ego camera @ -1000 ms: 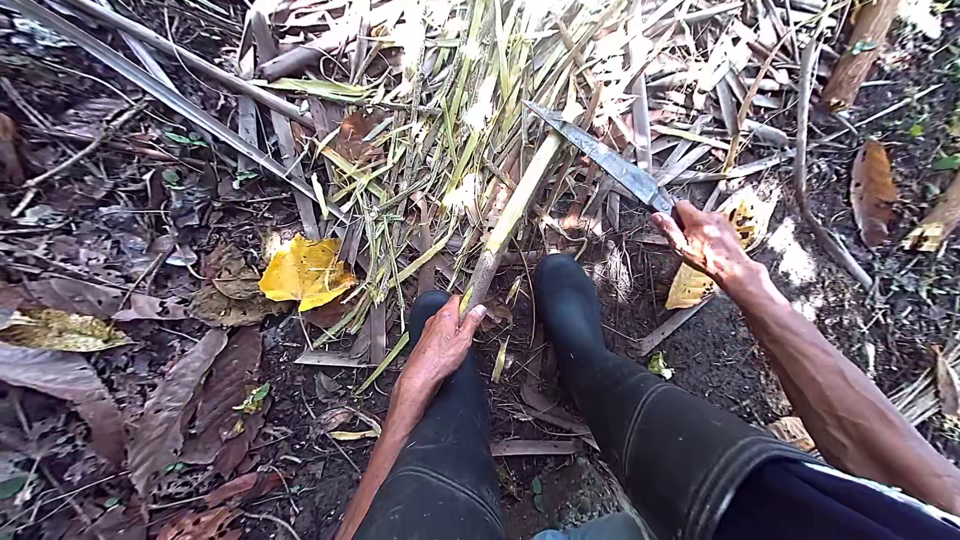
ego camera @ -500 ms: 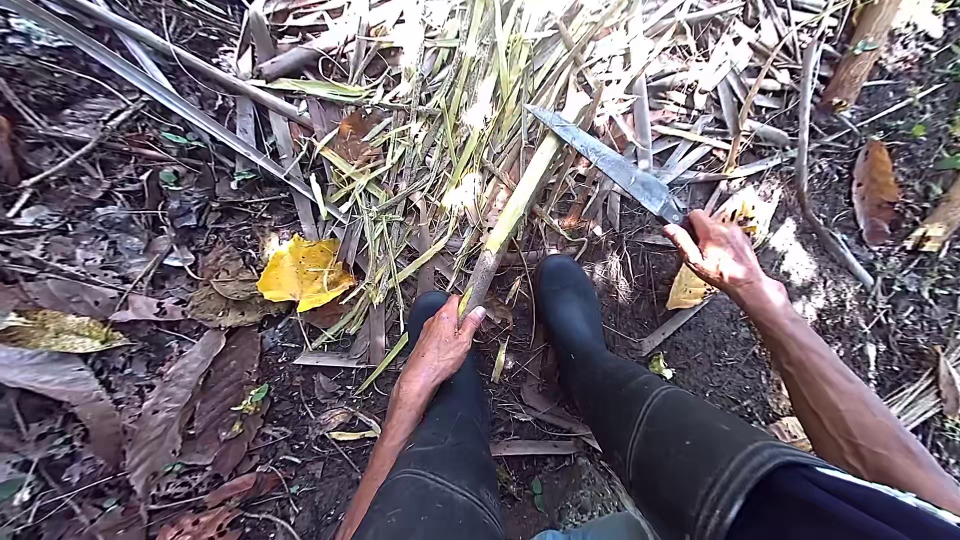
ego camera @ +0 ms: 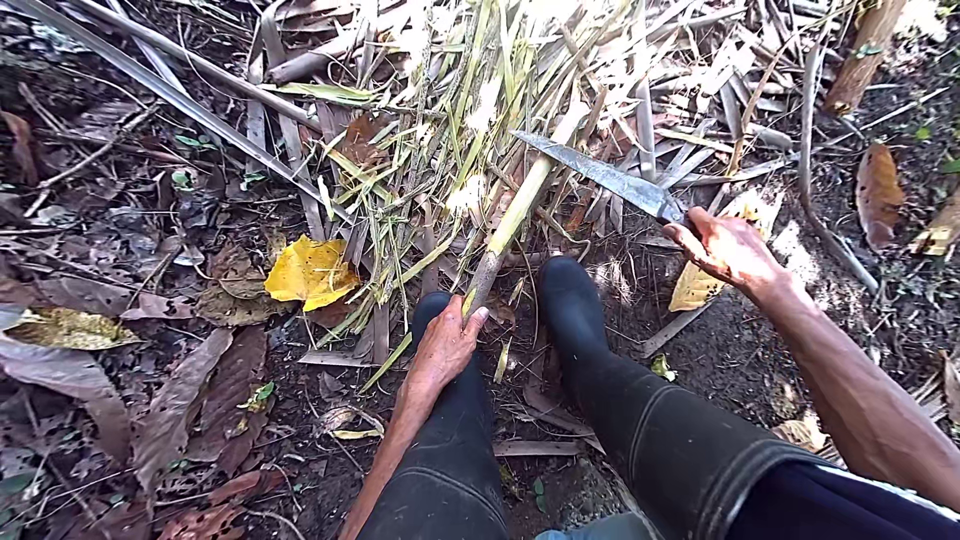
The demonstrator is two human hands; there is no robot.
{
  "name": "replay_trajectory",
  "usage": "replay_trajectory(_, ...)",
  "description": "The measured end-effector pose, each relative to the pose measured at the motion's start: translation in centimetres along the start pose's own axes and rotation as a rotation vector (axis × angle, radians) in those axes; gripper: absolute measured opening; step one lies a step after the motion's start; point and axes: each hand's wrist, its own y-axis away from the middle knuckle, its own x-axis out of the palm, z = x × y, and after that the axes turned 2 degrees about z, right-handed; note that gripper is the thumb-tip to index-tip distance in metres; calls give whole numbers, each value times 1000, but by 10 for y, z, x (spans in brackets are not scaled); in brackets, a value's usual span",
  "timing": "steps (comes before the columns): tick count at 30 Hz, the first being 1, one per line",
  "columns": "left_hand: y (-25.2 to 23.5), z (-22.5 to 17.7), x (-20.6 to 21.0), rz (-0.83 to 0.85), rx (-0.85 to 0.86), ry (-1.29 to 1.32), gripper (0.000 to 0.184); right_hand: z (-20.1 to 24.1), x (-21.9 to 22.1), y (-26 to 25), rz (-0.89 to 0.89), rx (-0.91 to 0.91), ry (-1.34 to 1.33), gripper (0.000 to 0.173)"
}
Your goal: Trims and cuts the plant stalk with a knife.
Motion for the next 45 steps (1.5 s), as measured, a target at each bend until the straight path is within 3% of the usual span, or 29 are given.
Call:
replay_trajectory(2, 1, 0, 2, 6, -3, -14, 44, -6, 0, -4, -12, 44, -26, 68)
replay_trajectory(7, 0, 0, 1, 0, 1, -2, 45, 2, -6, -1, -17, -39, 61, 68)
replay_trajectory(12, 1, 3, -2, 14, -2, 29, 45, -9, -7, -15, -126, 287, -170, 71)
replay_trajectory(15, 0, 5, -4, 33, 10, 96, 43, -9, 12, 7, -207, 133, -236, 61)
replay_trajectory(22, -5, 11, -15, 244, 15, 587, 30, 30, 57, 25, -93, -42, -158, 52)
replay_trajectory(26, -12, 8, -20, 316, -12, 767, 33, 55, 54, 24, -46, -114, -140, 59)
replay_trajectory(35, -18, -5, -5, 184, -28, 359, 40, 67, 57, 53, -99, -320, 19, 64)
replay_trajectory(42, -14, -10, -3, 57, -14, 123, 43, 44, 56, 61, -80, -357, 16, 64)
replay_trajectory(45, -13, -9, -4, 31, -15, 119, 44, 44, 50, 53, -63, -241, 61, 54)
